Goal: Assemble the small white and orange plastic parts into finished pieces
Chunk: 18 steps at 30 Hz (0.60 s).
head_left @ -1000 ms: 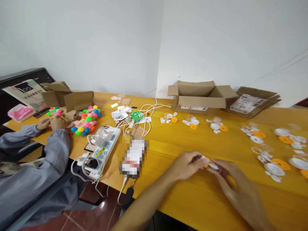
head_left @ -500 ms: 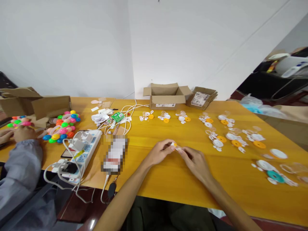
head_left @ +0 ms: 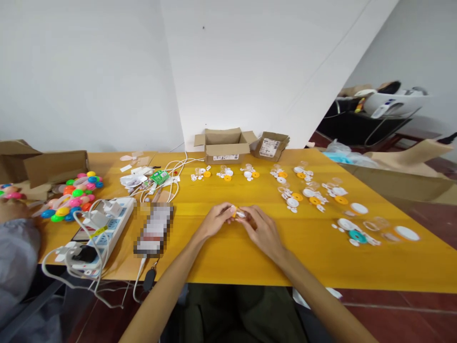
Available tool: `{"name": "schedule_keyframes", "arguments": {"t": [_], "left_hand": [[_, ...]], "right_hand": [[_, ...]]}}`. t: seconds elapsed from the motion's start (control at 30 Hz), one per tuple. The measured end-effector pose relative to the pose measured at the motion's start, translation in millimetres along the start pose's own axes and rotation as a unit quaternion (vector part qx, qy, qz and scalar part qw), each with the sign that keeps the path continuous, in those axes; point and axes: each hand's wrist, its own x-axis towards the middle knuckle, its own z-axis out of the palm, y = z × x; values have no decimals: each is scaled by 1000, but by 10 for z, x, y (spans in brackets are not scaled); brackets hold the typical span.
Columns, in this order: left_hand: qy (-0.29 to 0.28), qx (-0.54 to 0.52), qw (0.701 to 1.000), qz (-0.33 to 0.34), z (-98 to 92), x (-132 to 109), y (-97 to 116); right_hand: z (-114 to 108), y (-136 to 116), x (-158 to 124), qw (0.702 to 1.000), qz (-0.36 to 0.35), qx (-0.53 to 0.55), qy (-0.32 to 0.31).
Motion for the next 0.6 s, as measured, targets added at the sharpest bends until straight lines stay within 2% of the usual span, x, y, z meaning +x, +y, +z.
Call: {"name": "schedule_keyframes", "arguments": {"t": [0.3, 0.6], "left_hand": [[-9, 11, 1000, 26, -2, -35, 55], [-19, 27, 999, 43, -17, -32, 29]], "right_hand": [[6, -18, 61, 999, 50, -3, -8], [-16, -36, 122, 991, 107, 66, -40]]}}
